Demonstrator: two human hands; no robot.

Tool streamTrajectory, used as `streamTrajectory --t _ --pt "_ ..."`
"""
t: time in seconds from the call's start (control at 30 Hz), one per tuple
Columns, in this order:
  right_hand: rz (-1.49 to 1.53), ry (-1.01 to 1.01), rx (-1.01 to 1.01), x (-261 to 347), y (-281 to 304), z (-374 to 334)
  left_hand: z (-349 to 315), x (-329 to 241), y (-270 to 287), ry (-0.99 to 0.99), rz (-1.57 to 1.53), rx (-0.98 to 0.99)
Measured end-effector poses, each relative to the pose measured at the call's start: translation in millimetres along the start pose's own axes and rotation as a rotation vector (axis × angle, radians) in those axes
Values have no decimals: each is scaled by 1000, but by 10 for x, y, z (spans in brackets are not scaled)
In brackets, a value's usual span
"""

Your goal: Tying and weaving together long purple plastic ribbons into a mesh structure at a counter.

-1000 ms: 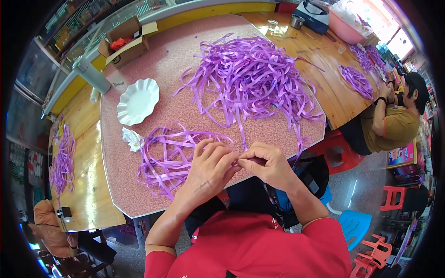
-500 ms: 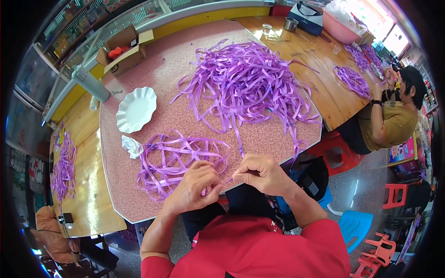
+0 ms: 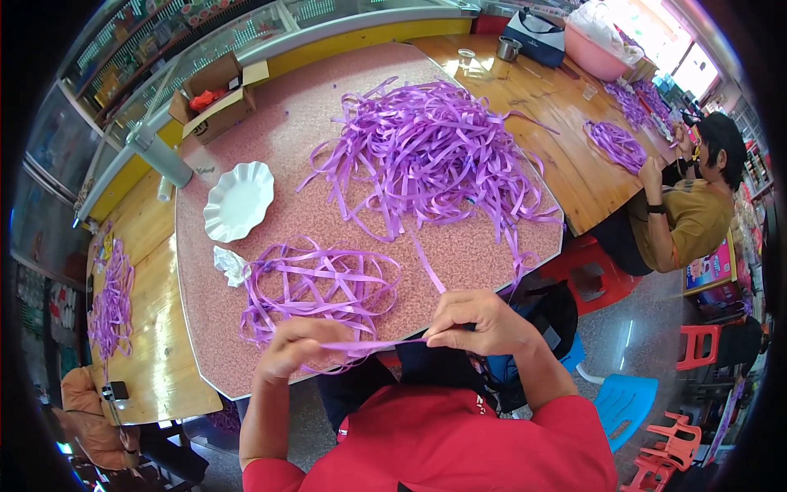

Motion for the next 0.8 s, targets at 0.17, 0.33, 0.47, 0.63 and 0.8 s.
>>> streamTrajectory --t 0.17,0.33,0.47,0.63,0.8 --pt "-87 29 -85 -29 315 79 -318 -255 1011 -137 28 -377" --pt "195 -279 -235 -390 338 133 -568 -471 1273 -62 598 -896" --pt "883 -384 -358 -443 131 208 -377 -746 508 -704 1315 -904" --pt "1241 -296 -167 -214 -162 311 161 -45 -686 -230 495 -363" --pt "912 -7 -431 -21 307 378 183 404 -1011 163 66 -18"
Point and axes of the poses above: each hand's wrist, its own z-axis towards the middle knuckle, its own y-axis out of the back of the hand, x = y × z, the point moved 8 cm from there along z, towards the middle knuckle, and after that the axes turned 13 degrees about -x, right-handed, at the moved point
